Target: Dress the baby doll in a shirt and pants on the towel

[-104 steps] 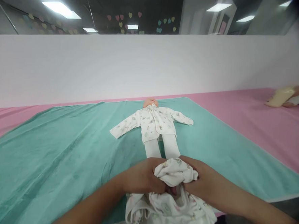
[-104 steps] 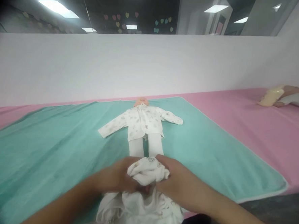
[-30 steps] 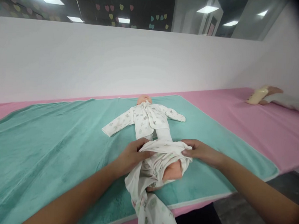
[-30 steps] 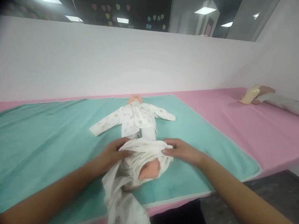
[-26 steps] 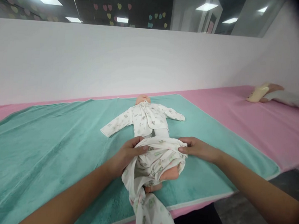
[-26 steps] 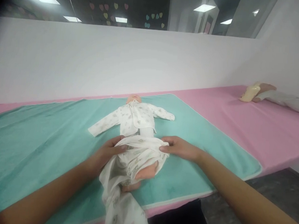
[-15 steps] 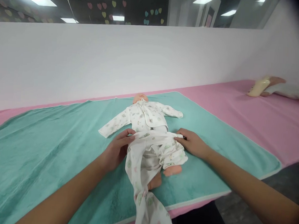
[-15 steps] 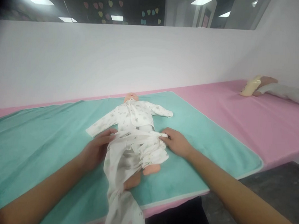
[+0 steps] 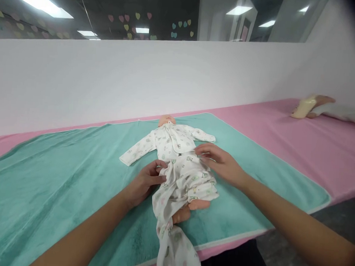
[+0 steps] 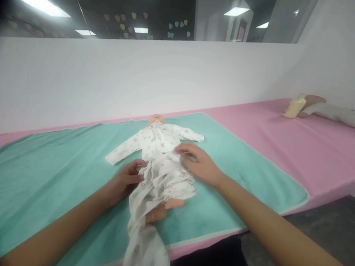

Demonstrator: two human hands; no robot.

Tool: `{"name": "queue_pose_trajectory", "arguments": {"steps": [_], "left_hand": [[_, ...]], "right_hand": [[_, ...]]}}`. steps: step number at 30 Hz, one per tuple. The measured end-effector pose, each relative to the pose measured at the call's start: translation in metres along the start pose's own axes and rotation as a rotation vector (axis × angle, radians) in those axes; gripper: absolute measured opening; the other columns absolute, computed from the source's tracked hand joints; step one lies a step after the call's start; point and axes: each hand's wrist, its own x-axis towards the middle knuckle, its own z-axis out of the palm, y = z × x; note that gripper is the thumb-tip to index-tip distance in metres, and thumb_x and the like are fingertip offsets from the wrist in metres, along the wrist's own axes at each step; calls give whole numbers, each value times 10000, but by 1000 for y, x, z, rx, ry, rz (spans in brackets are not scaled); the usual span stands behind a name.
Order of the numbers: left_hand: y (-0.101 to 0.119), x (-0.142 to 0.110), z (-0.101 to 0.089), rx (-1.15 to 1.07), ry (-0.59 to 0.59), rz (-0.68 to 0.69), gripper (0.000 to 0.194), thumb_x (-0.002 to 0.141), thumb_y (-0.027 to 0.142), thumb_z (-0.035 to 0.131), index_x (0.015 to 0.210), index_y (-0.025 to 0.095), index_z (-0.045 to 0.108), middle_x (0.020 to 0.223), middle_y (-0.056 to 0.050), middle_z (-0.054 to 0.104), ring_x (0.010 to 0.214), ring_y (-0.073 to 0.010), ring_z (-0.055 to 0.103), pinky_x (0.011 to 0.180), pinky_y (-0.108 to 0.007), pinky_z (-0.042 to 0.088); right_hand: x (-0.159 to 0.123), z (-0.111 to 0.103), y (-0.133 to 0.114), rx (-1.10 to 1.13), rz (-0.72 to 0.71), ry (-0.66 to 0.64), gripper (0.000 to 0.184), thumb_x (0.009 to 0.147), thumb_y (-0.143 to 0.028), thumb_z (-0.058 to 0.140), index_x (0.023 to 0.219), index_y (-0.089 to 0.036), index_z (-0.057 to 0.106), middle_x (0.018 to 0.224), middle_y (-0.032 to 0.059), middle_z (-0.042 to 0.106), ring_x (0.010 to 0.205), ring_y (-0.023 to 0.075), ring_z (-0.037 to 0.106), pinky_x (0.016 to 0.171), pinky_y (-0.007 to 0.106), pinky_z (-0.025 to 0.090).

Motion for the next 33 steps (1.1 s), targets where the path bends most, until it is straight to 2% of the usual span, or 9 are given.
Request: {"name": "queue_pose_trajectory", "arguments": {"steps": [2, 4, 6, 9, 13, 20, 23, 27, 33], "left_hand": [[-1, -2, 6, -16, 22, 16, 264, 714, 134, 670, 917, 214, 520, 746, 7, 590, 657, -137, 560, 605, -236, 394], [-1, -4, 11, -27, 38, 23, 251, 727, 137, 659, 915, 220, 513, 721, 17, 580, 620, -121, 543, 576, -221, 377], [-1, -5, 15, -32, 52, 28, 268, 716, 117, 656, 915, 225, 512, 714, 23, 579, 602, -110, 530, 562, -211, 365], [4, -5, 18, -18, 109, 48, 244, 712, 118, 644, 901, 217, 525, 721, 19, 579, 630, -117, 538, 581, -215, 378], [16, -3, 15, -28, 157, 83, 94, 741, 137, 592, 801, 187, 539, 715, 10, 554, 644, -118, 530, 621, -237, 408], [32, 2, -11, -66, 190, 167, 96, 776, 146, 548, 852, 204, 547, 646, 48, 483, 457, -63, 405, 524, -237, 417], [21, 5, -6, 161, 189, 103, 117, 758, 181, 609, 870, 186, 575, 753, 4, 565, 553, -104, 504, 525, -246, 435], [4, 2, 19, 452, 180, 23, 220, 696, 153, 672, 907, 192, 623, 790, -3, 616, 695, -147, 550, 627, -251, 448], [3, -4, 41, 437, 113, 1, 240, 673, 215, 718, 900, 201, 642, 793, -2, 647, 731, -173, 554, 620, -251, 423]], "right_hand": [[16, 11, -19, -46, 49, -67, 241, 873, -383, 453, 1015, -256, 601, 1049, 30, 607, 950, 188, 562, 795, 333, 443], [35, 23, -30, -182, 114, -338, 273, 794, -478, 547, 874, -235, 640, 876, 19, 643, 778, 186, 574, 672, 310, 428], [54, 33, -32, -225, 172, -600, 325, 679, -511, 654, 839, -228, 647, 799, 10, 649, 701, 183, 569, 588, 283, 395], [72, 42, -22, -141, 190, -760, 388, 569, -471, 741, 861, -230, 657, 817, 2, 659, 702, 181, 581, 549, 258, 378], [72, 42, 4, 136, 249, -727, 239, 602, -342, 725, 794, -206, 681, 748, -12, 664, 686, 170, 597, 562, 249, 415], [61, 29, 38, 895, 457, -416, 249, 604, -181, 715, 836, -144, 634, 731, 20, 677, 692, 176, 649, 657, 303, 520], [57, 31, 28, 937, 401, -427, 217, 619, -160, 710, 817, -152, 622, 735, 7, 667, 684, 164, 641, 639, 290, 519], [51, 34, 11, 837, 262, -470, 167, 596, -77, 659, 727, -153, 590, 685, -34, 610, 631, 123, 586, 565, 225, 465], [48, 35, 1, 753, 227, -409, 197, 561, -30, 595, 674, -171, 516, 661, -56, 530, 607, 93, 500, 528, 194, 402]]}}
